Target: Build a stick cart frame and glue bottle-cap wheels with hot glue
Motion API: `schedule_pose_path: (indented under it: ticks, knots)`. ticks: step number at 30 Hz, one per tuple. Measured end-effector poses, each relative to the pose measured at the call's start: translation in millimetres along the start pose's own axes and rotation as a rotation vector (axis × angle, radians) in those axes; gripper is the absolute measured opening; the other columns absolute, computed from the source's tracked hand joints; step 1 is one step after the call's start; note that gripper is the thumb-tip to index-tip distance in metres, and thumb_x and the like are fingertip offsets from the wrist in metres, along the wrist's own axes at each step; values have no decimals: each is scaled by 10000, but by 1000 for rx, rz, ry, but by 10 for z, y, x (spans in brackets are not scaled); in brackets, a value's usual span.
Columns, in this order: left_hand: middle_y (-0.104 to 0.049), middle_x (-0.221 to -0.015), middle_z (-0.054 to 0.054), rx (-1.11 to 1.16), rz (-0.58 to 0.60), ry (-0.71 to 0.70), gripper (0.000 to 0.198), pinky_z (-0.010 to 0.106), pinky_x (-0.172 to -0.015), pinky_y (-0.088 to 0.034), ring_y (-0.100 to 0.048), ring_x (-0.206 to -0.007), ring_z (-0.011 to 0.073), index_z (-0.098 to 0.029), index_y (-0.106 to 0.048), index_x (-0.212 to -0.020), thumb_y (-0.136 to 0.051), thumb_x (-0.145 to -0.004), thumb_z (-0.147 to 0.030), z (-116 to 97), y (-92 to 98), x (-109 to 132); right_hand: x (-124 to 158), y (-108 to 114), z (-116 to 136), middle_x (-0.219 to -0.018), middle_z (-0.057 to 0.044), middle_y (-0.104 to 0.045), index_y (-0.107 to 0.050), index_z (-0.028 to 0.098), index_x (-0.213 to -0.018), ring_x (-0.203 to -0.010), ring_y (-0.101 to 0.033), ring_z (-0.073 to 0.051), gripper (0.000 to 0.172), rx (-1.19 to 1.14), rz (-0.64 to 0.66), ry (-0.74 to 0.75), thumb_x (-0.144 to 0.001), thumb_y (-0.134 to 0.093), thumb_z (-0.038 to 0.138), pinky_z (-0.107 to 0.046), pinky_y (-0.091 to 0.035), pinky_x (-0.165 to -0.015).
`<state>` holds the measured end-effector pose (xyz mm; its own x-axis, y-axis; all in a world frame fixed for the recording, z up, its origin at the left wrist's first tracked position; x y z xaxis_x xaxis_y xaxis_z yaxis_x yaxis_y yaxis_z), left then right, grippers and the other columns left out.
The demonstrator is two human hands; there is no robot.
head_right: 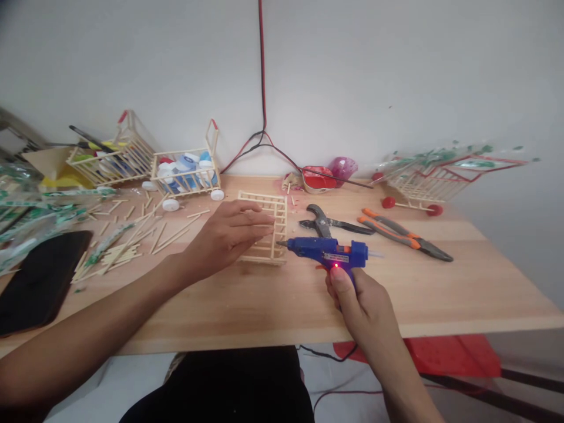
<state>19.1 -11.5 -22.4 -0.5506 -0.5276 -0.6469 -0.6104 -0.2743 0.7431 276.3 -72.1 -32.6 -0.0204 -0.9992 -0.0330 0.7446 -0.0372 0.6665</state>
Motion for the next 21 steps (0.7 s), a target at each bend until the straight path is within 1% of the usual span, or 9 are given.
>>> schedule_pose_path:
  ticks: [5, 12, 19, 21]
  knots:
    - [-727, -1148, 38, -14, 5, 12, 195, 386, -943, -463, -575, -1161, 209, -220, -708, -1055, -532, -971, -232, -1, -2, 5, 7, 10, 6, -515, -12, -523, -471, 224, -595, -473, -491, -145, 601, 103, -39, 26, -875, -328, 736, -273, -375, -464]
    - [-718, -1171, 39, -38, 1, -16, 197, 386, -952, -456, -558, -1172, 206, -213, -697, -1078, -535, -966, -208, -14, 4, 8, 30, 44, 76, -485, -28, -552, -489, 230, -564, -456, -520, -170, 623, 192, -84, 75, -862, -310, 746, -287, -383, -446]
    - [-716, -1173, 31, -49, -5, -15, 199, 377, -948, -456, -559, -1165, 204, -216, -700, -1063, -525, -971, -202, -32, -6, -3, 50, 60, 161, -478, -30, -581, -549, 222, -563, -441, -546, -170, 577, 253, -102, 140, -893, -350, 652, -276, -383, -432]
    - [-716, -1174, 29, -49, -6, -20, 199, 381, -955, -451, -555, -1168, 205, -215, -697, -1071, -526, -970, -203, -37, -9, -6, 54, 58, 163, -465, -26, -576, -539, 224, -553, -428, -545, -167, 557, 254, -101, 154, -899, -361, 623, -270, -379, -421]
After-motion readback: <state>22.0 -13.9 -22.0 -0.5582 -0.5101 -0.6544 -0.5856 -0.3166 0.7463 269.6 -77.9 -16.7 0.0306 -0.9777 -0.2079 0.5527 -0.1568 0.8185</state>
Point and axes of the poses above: each hand's wrist, its own x-axis away from the middle knuckle, its own y-axis out of the back of the hand, z = x × y, the point moved 2 cm from there along -x, towards the middle knuckle
